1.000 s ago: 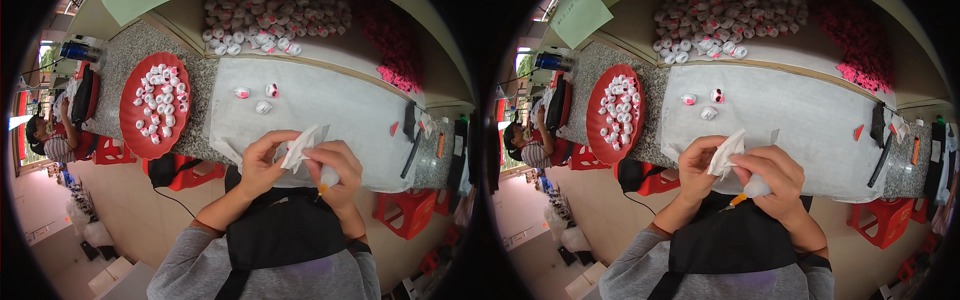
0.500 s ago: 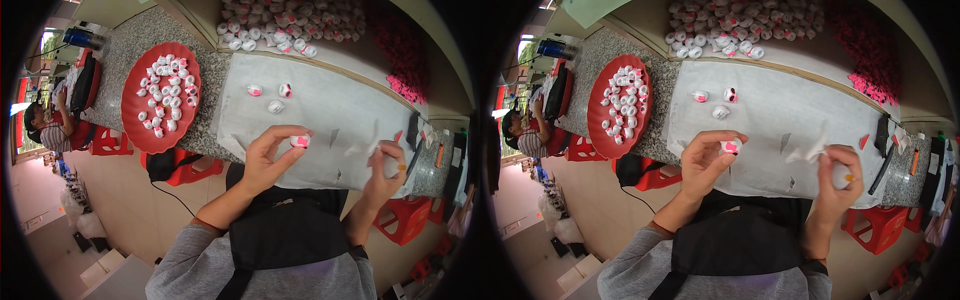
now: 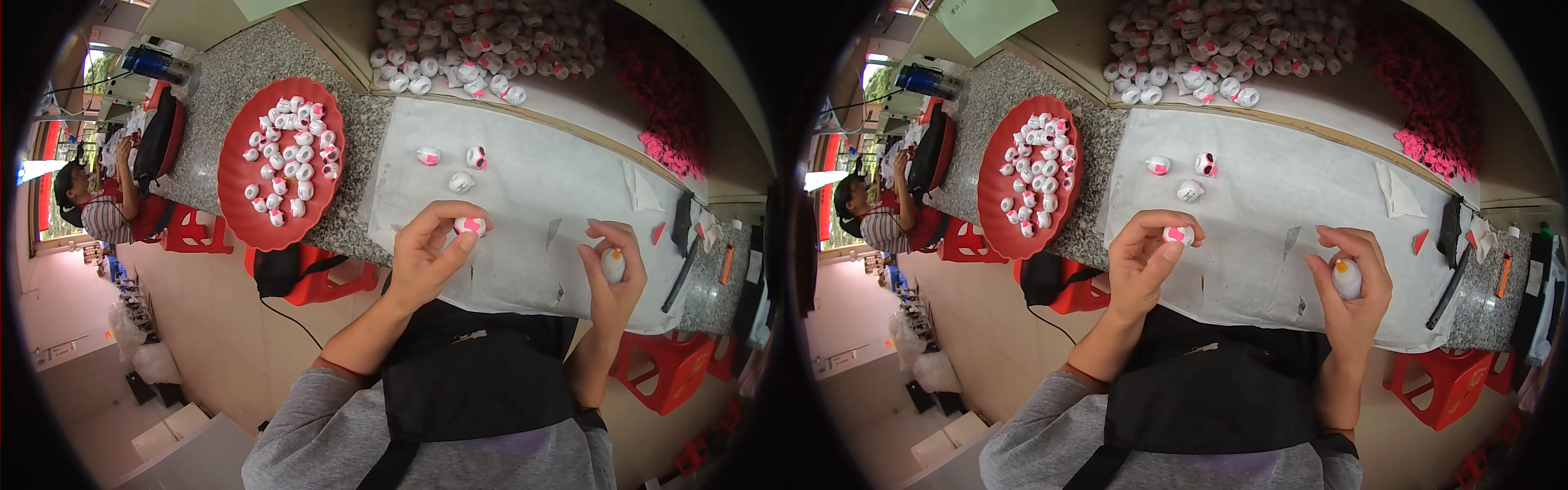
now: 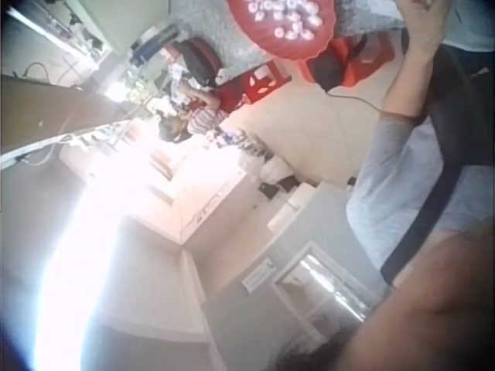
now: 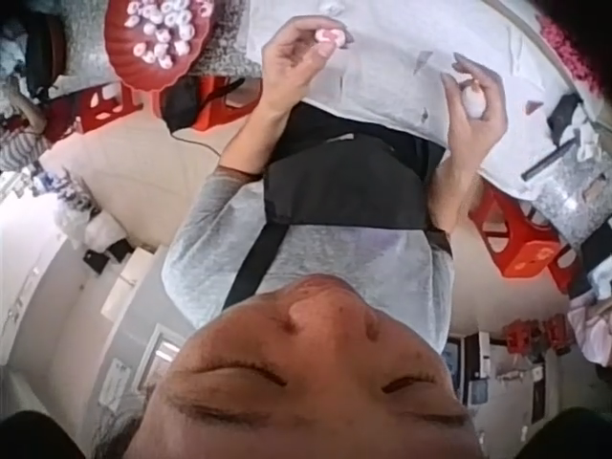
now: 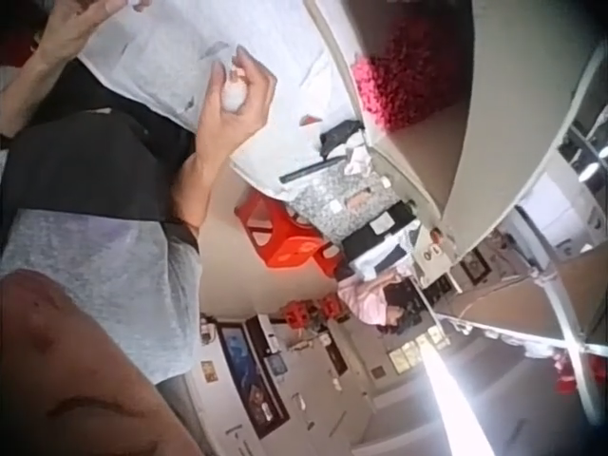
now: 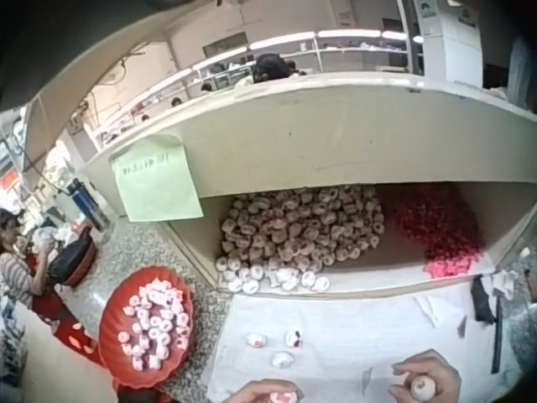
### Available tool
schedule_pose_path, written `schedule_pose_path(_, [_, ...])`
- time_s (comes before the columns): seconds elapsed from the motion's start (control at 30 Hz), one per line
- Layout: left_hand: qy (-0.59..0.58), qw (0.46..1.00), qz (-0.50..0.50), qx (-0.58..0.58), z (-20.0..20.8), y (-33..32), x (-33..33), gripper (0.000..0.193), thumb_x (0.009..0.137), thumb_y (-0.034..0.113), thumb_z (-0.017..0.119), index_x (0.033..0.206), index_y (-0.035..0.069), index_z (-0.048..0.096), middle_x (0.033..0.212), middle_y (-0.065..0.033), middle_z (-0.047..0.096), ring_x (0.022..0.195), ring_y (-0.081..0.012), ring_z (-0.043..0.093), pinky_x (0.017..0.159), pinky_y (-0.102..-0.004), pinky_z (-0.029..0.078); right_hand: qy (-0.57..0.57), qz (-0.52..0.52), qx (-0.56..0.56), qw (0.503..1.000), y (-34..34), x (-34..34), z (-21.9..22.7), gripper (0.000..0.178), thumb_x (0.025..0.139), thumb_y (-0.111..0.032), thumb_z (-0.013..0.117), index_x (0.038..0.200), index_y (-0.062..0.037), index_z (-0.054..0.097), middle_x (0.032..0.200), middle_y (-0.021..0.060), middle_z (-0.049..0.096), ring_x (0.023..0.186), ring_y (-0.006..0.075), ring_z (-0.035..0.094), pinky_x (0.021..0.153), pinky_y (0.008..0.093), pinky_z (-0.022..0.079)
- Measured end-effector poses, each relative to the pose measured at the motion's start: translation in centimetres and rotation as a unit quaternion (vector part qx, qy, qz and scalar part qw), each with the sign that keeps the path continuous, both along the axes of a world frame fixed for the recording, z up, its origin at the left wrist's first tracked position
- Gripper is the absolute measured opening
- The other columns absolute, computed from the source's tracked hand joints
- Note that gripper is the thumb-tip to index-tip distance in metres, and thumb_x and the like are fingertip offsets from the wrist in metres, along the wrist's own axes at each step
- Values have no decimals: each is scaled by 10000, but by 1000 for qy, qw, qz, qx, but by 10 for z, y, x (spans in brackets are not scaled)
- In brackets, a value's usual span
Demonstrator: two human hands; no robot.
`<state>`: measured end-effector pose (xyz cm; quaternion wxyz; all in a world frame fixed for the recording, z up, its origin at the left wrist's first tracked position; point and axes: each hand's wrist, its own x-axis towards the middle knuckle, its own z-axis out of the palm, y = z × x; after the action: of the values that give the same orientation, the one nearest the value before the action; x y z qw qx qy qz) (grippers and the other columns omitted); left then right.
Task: Applying liquid to small toy components using a precision applicator bottle on a factory assembly line.
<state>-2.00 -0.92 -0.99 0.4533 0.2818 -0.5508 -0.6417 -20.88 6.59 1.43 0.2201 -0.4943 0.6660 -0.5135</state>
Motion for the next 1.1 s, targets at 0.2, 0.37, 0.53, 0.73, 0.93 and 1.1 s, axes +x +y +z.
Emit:
schedule_pose_path(0.2, [0,999,-8,37,-1,-6,-1,181,743,30,498,912,-32,476,841,-113,533,794,-153,492,727,-277,386,-29,-9,17,999,3,-7,1,231,617,55,552,841,0,538,752,41,501,615,83,397,596,184,320])
schedule_pose_path(0.37, [-366,892,54,-260,-6,-38,13,225,658,-1,566,880,20,540,912,-80,542,874,-199,489,754,-278,376,-61,-23,19,998,8,-16,-4,219,617,58,575,823,-14,552,716,44,513,661,99,460,584,193,345])
schedule_pose_path(0.53, [-381,858,23,-344,19,-60,-19,239,643,24,590,877,43,548,947,-99,526,907,-245,475,769,-309,375,-53,-26,5,998,9,-20,-8,225,626,50,548,844,-4,541,743,39,498,621,79,404,588,180,326])
schedule_pose_path(0.73, [-368,744,17,-558,9,-135,-147,195,630,43,516,820,48,558,825,-70,542,855,-239,485,721,-331,403,-128,-38,10,991,11,-17,-1,233,625,34,547,855,1,537,753,41,493,615,78,398,589,181,327])
schedule_pose_path(0.93, [-344,617,163,-689,-16,-177,-203,203,635,116,507,823,64,563,794,-85,542,759,-215,525,637,-333,429,-150,-36,18,988,18,-15,-5,256,611,40,545,864,5,542,755,41,494,614,67,414,606,180,331])
schedule_pose_path(1.1, [-388,857,-71,-331,34,-130,-154,221,658,140,589,864,70,556,851,-77,542,717,-162,531,605,-293,420,-258,-8,-63,964,22,-20,-19,366,654,-62,495,976,-21,326,944,125,372,614,111,429,420,176,350])
